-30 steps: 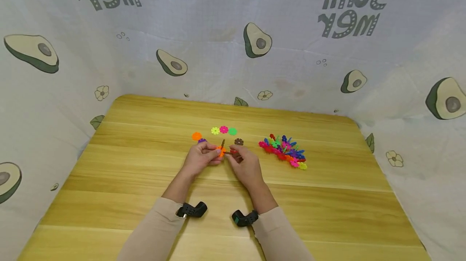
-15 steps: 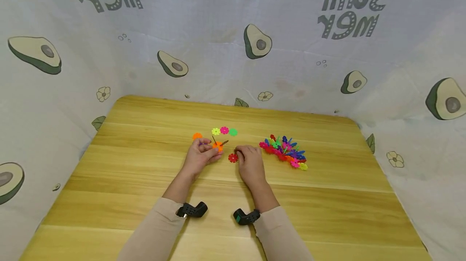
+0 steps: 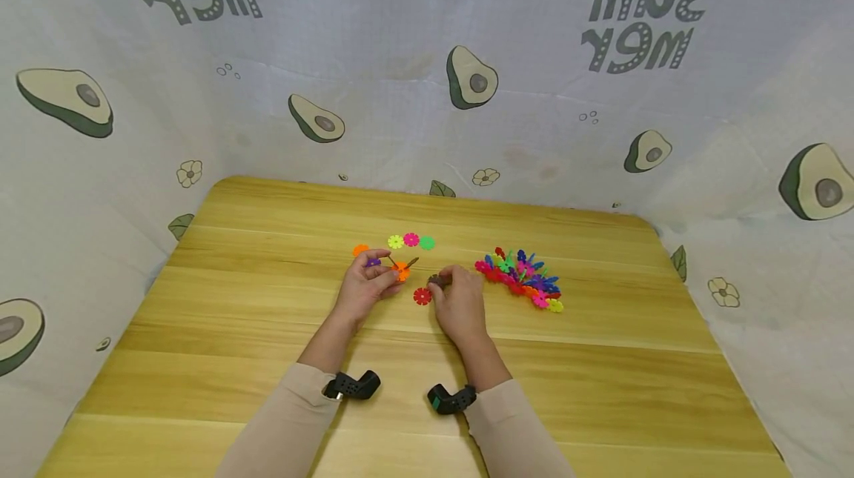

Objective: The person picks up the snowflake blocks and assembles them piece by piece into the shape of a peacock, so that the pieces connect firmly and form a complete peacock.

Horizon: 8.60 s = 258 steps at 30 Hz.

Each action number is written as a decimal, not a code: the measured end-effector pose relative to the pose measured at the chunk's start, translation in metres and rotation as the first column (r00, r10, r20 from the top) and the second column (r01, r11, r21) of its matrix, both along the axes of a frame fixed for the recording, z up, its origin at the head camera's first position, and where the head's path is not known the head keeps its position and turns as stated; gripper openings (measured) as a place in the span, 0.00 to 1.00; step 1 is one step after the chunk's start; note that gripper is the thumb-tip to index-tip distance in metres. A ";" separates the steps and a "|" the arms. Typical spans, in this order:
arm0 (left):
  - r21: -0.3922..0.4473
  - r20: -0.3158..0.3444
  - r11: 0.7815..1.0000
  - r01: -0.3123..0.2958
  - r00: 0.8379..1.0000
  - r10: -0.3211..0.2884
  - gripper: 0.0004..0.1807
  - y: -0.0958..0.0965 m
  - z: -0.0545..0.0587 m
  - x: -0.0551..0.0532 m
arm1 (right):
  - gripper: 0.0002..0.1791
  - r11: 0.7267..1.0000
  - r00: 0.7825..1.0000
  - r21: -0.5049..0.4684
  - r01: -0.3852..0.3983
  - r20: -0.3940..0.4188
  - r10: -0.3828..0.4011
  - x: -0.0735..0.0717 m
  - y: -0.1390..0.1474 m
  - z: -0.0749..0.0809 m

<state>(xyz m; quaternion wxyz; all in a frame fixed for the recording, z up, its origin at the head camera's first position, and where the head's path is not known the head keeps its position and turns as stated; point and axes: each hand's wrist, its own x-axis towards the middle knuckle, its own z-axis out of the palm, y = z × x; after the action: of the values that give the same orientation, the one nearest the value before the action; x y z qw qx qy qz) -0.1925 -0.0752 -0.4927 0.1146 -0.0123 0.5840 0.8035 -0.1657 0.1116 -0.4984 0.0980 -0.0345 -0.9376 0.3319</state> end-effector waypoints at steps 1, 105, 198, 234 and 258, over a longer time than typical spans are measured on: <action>0.002 0.005 1.000 -0.006 1.000 0.006 0.27 0.000 0.000 0.000 | 0.13 0.999 1.000 -0.039 -0.005 -0.014 0.004 0.000 0.000 -0.001; 0.001 -0.085 1.000 -0.027 0.996 0.027 0.09 0.019 0.001 0.008 | 0.05 0.945 0.825 -0.127 -0.302 -0.532 0.192 0.001 -0.011 -0.007; -0.242 -0.214 0.961 -0.135 0.973 0.083 0.13 0.016 -0.001 0.010 | 0.07 0.921 0.846 -0.320 -0.224 -0.533 0.021 -0.002 0.007 0.000; -0.188 -0.195 0.959 -0.210 0.965 0.173 0.12 0.015 -0.007 0.007 | 0.18 0.929 0.928 -0.047 0.367 -0.047 -0.369 -0.002 0.102 0.019; -0.223 -0.175 0.955 -0.196 0.972 0.159 0.12 0.016 0.000 0.012 | 0.12 0.909 0.937 -0.228 0.349 0.055 -0.346 -0.004 0.098 0.019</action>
<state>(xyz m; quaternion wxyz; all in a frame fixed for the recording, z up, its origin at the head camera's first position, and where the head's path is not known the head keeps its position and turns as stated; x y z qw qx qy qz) -0.1804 -0.0592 -0.4925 -0.0063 -0.0159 0.6798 0.7332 -0.1694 0.2101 -0.4791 0.1446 -0.2141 -0.8713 0.4173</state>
